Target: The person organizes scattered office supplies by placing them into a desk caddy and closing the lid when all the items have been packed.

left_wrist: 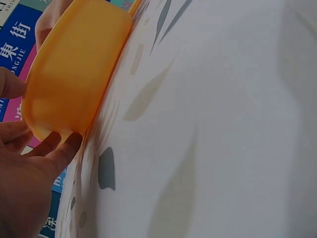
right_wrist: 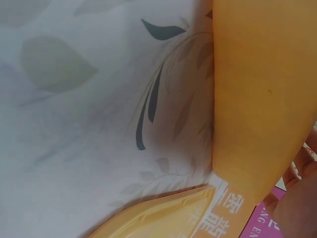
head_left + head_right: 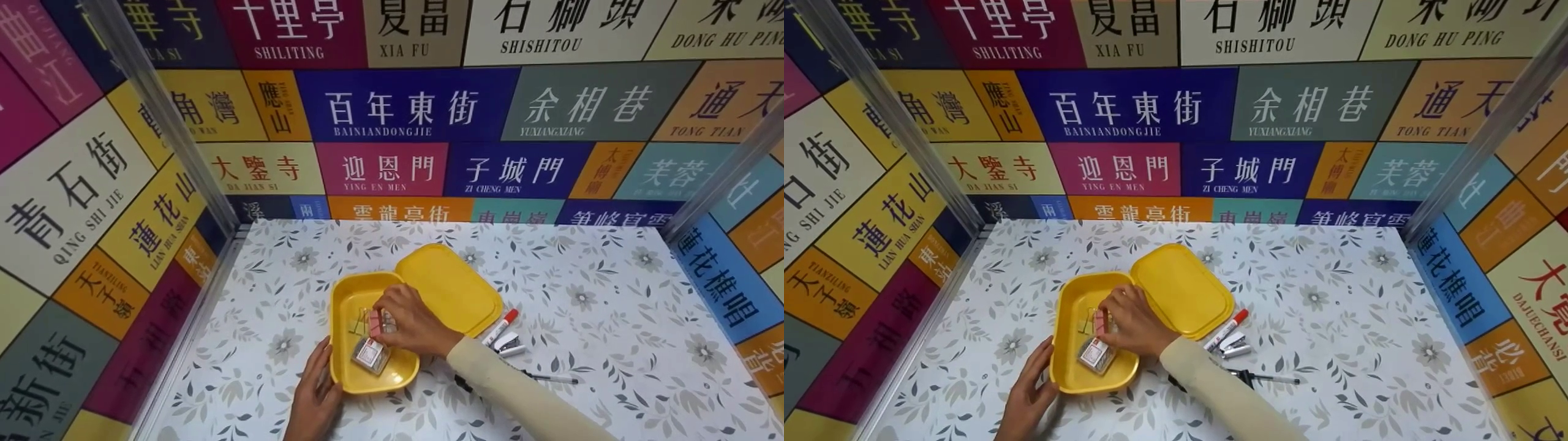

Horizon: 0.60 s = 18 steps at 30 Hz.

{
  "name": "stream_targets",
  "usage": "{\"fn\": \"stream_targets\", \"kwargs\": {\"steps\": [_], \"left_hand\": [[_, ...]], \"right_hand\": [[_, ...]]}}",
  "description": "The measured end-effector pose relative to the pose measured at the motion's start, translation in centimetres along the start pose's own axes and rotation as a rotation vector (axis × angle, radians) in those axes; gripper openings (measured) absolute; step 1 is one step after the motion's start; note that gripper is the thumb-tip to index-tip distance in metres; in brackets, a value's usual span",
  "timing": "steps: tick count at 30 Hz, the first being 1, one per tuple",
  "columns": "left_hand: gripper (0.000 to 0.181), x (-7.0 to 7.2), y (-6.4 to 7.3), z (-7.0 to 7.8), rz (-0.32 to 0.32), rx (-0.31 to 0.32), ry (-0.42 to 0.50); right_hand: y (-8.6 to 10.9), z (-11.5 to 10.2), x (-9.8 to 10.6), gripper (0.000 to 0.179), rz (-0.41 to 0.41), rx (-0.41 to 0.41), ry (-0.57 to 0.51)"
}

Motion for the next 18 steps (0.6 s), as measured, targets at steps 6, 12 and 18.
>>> {"fn": "stream_targets", "kwargs": {"steps": [6,12,18], "left_hand": [[0.073,-0.09,-0.09,-0.14,-0.010,0.009,0.005],[0.074,-0.19,0.01,0.36,-0.031,-0.041,0.029],[0.070,-0.14,0.02,0.44,-0.033,-0.053,0.005]], "right_hand": [[-0.08,0.03,-0.18,0.051,-0.016,-0.007,0.037],[-0.04,-0.19,-0.07,0.052,0.002,0.024,0.024],[0.30,-0.27,0.59,0.049,0.053,0.043,0.009]]}}
Point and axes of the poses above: each hand's wrist, its own y-axis away from the middle knuckle, its own x-axis out of the back of the hand, z = x × y, the point moved 10 cm from there along -y, towards the middle knuckle, and after that the axes turned 9 degrees about y, right-handed, at the moved point
